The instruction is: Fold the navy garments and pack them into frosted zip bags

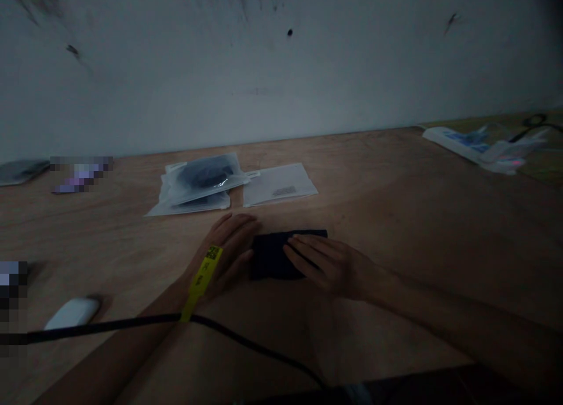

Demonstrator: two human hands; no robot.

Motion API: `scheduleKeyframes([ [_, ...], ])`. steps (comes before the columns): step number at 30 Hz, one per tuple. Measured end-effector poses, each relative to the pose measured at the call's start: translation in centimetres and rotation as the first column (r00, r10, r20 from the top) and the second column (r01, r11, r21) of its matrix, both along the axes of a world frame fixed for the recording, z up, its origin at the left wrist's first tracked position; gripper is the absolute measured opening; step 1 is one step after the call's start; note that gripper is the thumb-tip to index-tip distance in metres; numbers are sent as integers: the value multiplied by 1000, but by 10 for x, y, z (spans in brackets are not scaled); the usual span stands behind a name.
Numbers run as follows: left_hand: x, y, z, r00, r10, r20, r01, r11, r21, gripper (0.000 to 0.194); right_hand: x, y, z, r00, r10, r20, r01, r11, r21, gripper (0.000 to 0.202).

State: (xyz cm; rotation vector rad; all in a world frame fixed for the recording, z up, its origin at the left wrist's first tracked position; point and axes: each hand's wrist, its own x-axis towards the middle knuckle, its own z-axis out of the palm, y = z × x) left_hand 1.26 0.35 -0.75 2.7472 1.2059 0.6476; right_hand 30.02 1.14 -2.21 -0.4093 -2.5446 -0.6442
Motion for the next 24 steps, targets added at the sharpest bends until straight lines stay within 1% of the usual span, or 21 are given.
scheduleKeyframes([
  [2, -2, 2, -4, 998, 62, -12, -61, 998, 21, 47, -2, -4, -1, 997, 70, -43, -71, 997, -12, 31],
  [4, -3, 4, -8, 994, 97, -40, -95, 994, 56, 48, -6, -10, -1, 987, 136, -90, -140, 990, -28, 30],
  [6, -1, 7, -12, 991, 102, -87, -96, 993, 72, 51, -9, -16, -2, 974, 194, -114, -200, 979, -46, 30],
  [8, 1, 13, -15, 986, 97, -134, -89, 994, 61, 54, -12, -21, -2, 966, 235, -104, -242, 968, -61, 32],
  [10, 4, 21, -18, 980, 100, -174, -96, 995, 28, 60, -13, -23, -2, 964, 253, -84, -259, 963, -70, 34],
  [13, 8, 34, -20, 966, 137, -220, -144, 989, -17, 69, -13, -22, -2, 963, 259, -79, -265, 961, -80, 34],
  [16, 10, 41, -22, 959, 168, -228, -179, 984, -27, 72, -12, -20, -3, 962, 263, -77, -270, 958, -101, 35],
  [18, 9, 42, -21, 961, 173, -215, -178, 984, -3, 68, -12, -19, -3, 962, 262, -71, -269, 956, -115, 35],
  [20, 8, 39, -20, 963, 179, -199, -174, 984, 44, 61, -12, -19, -2, 961, 271, -61, -276, 954, -118, 34],
  [22, 6, 36, -17, 970, 170, -175, -154, 983, 98, 46, -12, -19, -1, 958, 279, -64, -285, 952, -112, 33],
  [24, 5, 34, -15, 983, 144, -112, -126, 981, 148, 33, -12, -19, 0, 957, 280, -82, -288, 951, -109, 31],
])
